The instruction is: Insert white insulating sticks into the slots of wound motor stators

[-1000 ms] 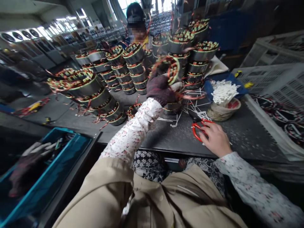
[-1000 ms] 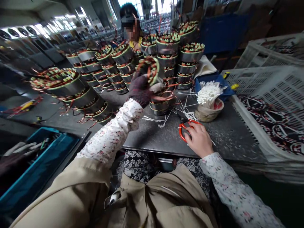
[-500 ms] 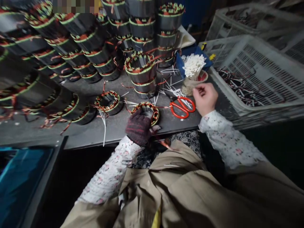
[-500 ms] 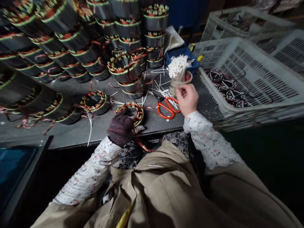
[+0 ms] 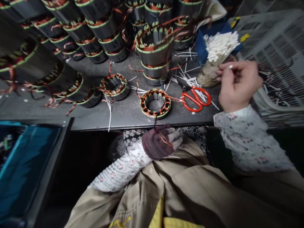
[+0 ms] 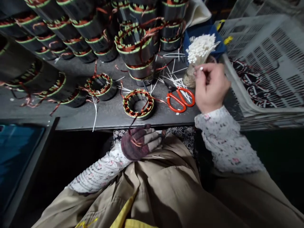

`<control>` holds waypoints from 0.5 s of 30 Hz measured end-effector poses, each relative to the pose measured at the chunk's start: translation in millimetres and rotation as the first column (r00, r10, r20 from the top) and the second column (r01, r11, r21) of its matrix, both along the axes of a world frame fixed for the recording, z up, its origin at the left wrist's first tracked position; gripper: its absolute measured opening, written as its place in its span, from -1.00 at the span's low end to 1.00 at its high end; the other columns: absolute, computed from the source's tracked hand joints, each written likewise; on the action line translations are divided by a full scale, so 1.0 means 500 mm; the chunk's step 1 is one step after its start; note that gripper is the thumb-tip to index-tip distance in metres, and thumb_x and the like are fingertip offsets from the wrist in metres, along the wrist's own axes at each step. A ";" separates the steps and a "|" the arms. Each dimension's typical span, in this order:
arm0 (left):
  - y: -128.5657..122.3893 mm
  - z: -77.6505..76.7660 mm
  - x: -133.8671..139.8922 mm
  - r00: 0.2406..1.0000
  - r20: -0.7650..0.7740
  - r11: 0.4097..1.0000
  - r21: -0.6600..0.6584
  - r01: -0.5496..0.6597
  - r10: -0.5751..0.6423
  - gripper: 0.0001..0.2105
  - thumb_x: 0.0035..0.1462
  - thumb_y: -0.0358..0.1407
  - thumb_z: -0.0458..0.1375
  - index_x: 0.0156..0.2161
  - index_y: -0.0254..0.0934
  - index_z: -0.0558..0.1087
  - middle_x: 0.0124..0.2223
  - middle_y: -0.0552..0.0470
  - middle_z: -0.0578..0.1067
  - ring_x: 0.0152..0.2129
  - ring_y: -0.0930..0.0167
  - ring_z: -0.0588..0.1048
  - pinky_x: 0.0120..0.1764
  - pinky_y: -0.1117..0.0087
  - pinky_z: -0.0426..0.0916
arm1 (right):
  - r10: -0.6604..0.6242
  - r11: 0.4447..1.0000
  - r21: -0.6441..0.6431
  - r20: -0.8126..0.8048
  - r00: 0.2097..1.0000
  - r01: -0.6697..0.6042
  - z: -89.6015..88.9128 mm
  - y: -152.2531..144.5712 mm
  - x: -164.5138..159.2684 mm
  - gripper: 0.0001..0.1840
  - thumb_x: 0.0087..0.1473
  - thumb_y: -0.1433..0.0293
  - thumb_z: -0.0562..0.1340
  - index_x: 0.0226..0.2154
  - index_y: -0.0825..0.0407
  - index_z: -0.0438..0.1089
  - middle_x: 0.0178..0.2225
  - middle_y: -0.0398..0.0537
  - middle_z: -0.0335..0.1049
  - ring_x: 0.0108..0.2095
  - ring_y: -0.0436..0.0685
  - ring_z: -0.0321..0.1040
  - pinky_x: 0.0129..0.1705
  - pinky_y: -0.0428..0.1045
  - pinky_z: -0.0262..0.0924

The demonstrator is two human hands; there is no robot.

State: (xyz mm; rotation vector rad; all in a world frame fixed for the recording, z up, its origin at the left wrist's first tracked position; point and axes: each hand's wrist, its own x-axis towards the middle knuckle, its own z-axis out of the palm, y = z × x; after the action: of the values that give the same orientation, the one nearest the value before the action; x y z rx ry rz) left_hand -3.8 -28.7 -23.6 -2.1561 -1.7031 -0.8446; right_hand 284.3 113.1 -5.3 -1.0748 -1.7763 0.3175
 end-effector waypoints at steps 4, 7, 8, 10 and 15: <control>0.059 0.046 0.002 0.966 0.005 0.966 0.017 0.258 -0.258 -0.59 0.28 0.01 0.22 0.06 -0.24 0.55 0.04 -0.11 0.65 0.06 0.19 0.60 0.33 -0.06 0.33 | 0.175 0.984 -0.017 -0.072 0.982 -0.176 -0.025 -0.131 -0.084 -0.84 0.20 0.27 0.25 -0.24 -0.02 0.51 -0.24 0.02 0.55 -0.22 0.24 0.51 -0.18 0.18 0.45; 0.105 0.052 -0.016 0.966 0.097 0.950 -0.182 0.253 -0.239 -0.64 0.22 -0.04 0.31 -0.02 -0.24 0.60 -0.04 -0.08 0.68 -0.02 0.19 0.64 0.25 0.01 0.41 | 0.307 0.951 0.077 -0.118 0.944 -0.300 -0.040 -0.207 -0.127 -0.87 0.23 0.32 0.21 -0.29 -0.04 0.47 -0.28 -0.03 0.57 -0.27 0.21 0.52 -0.22 0.16 0.45; 0.113 0.049 -0.020 0.961 0.128 0.939 -0.216 0.268 -0.245 -0.69 0.21 -0.06 0.33 -0.07 -0.21 0.61 -0.07 -0.03 0.69 -0.06 0.22 0.65 0.21 0.06 0.44 | 0.347 0.936 0.109 -0.125 0.929 -0.335 -0.042 -0.225 -0.133 -0.87 0.24 0.36 0.19 -0.29 -0.05 0.46 -0.29 -0.05 0.57 -0.28 0.20 0.51 -0.23 0.15 0.45; 0.117 0.043 -0.021 0.960 0.166 0.944 -0.208 0.258 -0.225 -0.77 0.20 -0.11 0.33 -0.12 -0.19 0.62 -0.10 0.02 0.69 -0.07 0.25 0.65 0.19 0.10 0.45 | 0.380 0.923 0.115 -0.130 0.916 -0.367 -0.040 -0.249 -0.136 -0.84 0.27 0.43 0.14 -0.27 -0.06 0.45 -0.33 -0.07 0.56 -0.32 0.17 0.50 -0.27 0.11 0.42; 0.100 0.039 -0.017 0.953 0.094 0.942 -0.151 0.299 -0.288 -0.81 0.32 -0.17 0.19 -0.07 -0.18 0.56 -0.01 0.02 0.65 -0.02 0.27 0.62 0.35 -0.03 0.26 | 0.348 0.930 -0.093 -0.092 0.933 -0.356 -0.016 -0.251 -0.129 -0.72 0.35 0.40 0.07 -0.35 -0.09 0.42 -0.45 -0.12 0.49 -0.45 0.10 0.43 -0.36 0.05 0.31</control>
State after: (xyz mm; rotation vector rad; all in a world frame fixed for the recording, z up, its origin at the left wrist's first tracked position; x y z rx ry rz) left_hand -12.5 21.1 -4.1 -2.5671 -1.5531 -0.8914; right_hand 219.7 -12.2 -13.4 -0.7996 -1.8992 0.6721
